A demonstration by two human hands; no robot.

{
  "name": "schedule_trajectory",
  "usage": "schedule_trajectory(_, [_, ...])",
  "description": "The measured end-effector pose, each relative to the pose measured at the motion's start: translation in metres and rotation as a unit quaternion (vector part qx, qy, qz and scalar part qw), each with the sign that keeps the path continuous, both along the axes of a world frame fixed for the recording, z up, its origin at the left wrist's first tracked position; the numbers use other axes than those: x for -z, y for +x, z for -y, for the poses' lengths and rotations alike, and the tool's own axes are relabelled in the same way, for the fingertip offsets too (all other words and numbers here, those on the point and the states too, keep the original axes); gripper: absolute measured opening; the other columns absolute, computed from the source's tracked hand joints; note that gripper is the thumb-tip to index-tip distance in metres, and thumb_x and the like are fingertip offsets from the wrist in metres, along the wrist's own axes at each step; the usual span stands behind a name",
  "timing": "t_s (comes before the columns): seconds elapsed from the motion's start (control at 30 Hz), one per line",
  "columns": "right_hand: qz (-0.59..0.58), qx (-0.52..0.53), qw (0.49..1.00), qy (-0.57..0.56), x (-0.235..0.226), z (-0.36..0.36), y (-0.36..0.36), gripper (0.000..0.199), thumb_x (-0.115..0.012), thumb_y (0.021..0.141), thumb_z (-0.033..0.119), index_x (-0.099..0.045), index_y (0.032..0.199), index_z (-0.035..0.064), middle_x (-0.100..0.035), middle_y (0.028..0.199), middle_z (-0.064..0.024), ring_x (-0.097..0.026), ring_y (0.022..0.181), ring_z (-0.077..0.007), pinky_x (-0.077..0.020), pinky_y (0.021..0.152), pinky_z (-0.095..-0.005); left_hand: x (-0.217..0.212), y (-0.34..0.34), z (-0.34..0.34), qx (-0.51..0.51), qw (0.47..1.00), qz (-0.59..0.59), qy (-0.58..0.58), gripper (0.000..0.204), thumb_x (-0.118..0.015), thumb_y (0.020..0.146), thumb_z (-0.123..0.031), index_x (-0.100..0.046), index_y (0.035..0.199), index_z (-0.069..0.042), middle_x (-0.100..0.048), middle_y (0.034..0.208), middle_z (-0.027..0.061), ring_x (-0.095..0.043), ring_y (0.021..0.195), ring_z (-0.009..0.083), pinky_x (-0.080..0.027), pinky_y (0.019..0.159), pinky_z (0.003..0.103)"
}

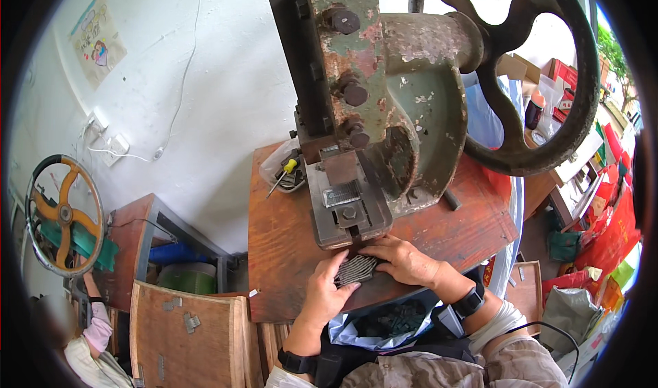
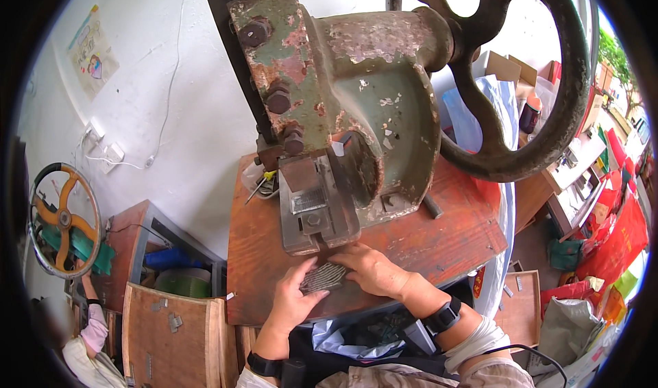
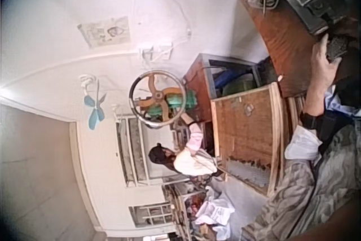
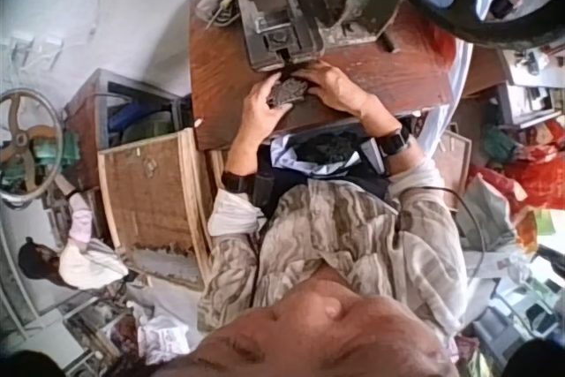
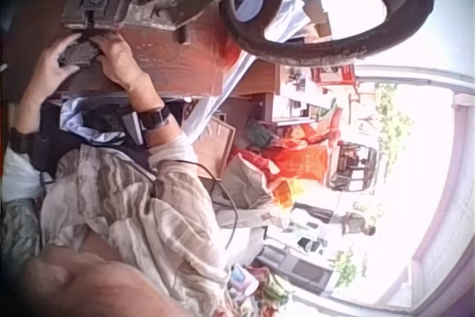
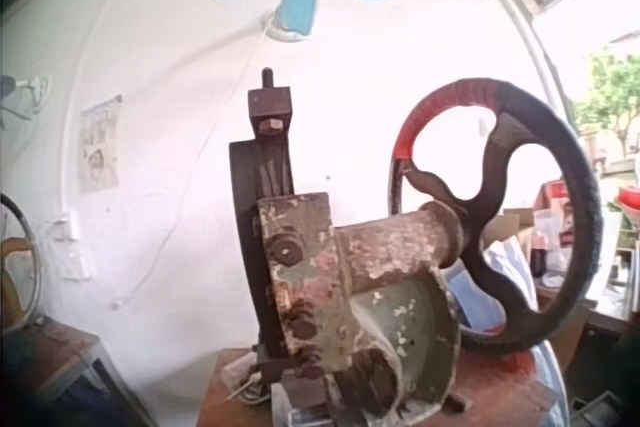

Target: Using a manual fly press to punch shapes or holes into small metal plates.

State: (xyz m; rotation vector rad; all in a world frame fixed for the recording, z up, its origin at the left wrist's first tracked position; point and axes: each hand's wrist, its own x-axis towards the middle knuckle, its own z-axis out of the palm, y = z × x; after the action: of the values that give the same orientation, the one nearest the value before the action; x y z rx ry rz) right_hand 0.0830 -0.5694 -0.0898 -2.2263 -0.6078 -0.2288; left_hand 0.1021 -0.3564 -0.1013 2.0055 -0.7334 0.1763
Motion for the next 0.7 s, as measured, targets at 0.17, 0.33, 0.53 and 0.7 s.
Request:
schedule_trajectory(0.17, [-0.002, 0.005, 0.999, 0.054, 0.002, 0.003, 0.005, 0.044, -0.055, 0.075, -0.010, -0.061, 0.116, 0.0042, -0.060, 0.114, -0.0208, -0.055, 0.109, -0.0378, -0.0456, 0.094, -0.0415, -0.005, -0.001, -0.001, 0.007, 0.999, 0.018, 0.026, 0.072, -0.079, 0.065, -0.004, -0.049, 0.130, -0.005, -0.056, 0.116, 0.0193, -0.057, 0.106, 0.0337, -0.047, 0.090, 0.038])
schedule_trajectory(0.33, [0.038, 0.053, 0.998, 0.015, 0.016, -0.004, 0.012, 0.046, -0.049, 0.071, -0.012, -0.061, 0.113, 0.0035, -0.061, 0.111, -0.0208, -0.056, 0.107, -0.0390, -0.0458, 0.091, -0.0428, -0.003, 0.000, 0.006, 0.009, 0.999, 0.032, 0.039, 0.077, -0.080, 0.063, -0.006, -0.046, 0.132, -0.002, -0.053, 0.119, 0.0209, -0.055, 0.110, 0.0365, -0.046, 0.093, 0.040])
schedule_trajectory(0.53, [0.008, 0.013, 0.999, 0.035, 0.003, -0.011, 0.009, 0.058, -0.046, 0.068, -0.012, -0.055, 0.124, 0.0028, -0.057, 0.119, -0.0232, -0.051, 0.115, -0.0391, -0.0431, 0.097, -0.0417, -0.004, 0.000, 0.013, -0.010, 0.998, 0.053, 0.038, 0.081, -0.084, 0.061, -0.013, -0.047, 0.132, -0.001, -0.054, 0.120, 0.0209, -0.055, 0.111, 0.0369, -0.045, 0.093, 0.040])
schedule_trajectory(0.7, [-0.083, -0.059, 0.994, 0.043, -0.023, -0.006, 0.004, 0.058, -0.062, 0.073, 0.003, -0.051, 0.130, 0.0052, -0.052, 0.128, -0.0220, -0.043, 0.124, -0.0379, -0.0332, 0.107, -0.0437, -0.019, 0.009, -0.010, 0.042, 0.997, -0.059, 0.039, 0.088, -0.088, 0.056, -0.019, -0.047, 0.132, -0.002, -0.055, 0.122, 0.0192, -0.056, 0.112, 0.0337, -0.045, 0.094, 0.039])
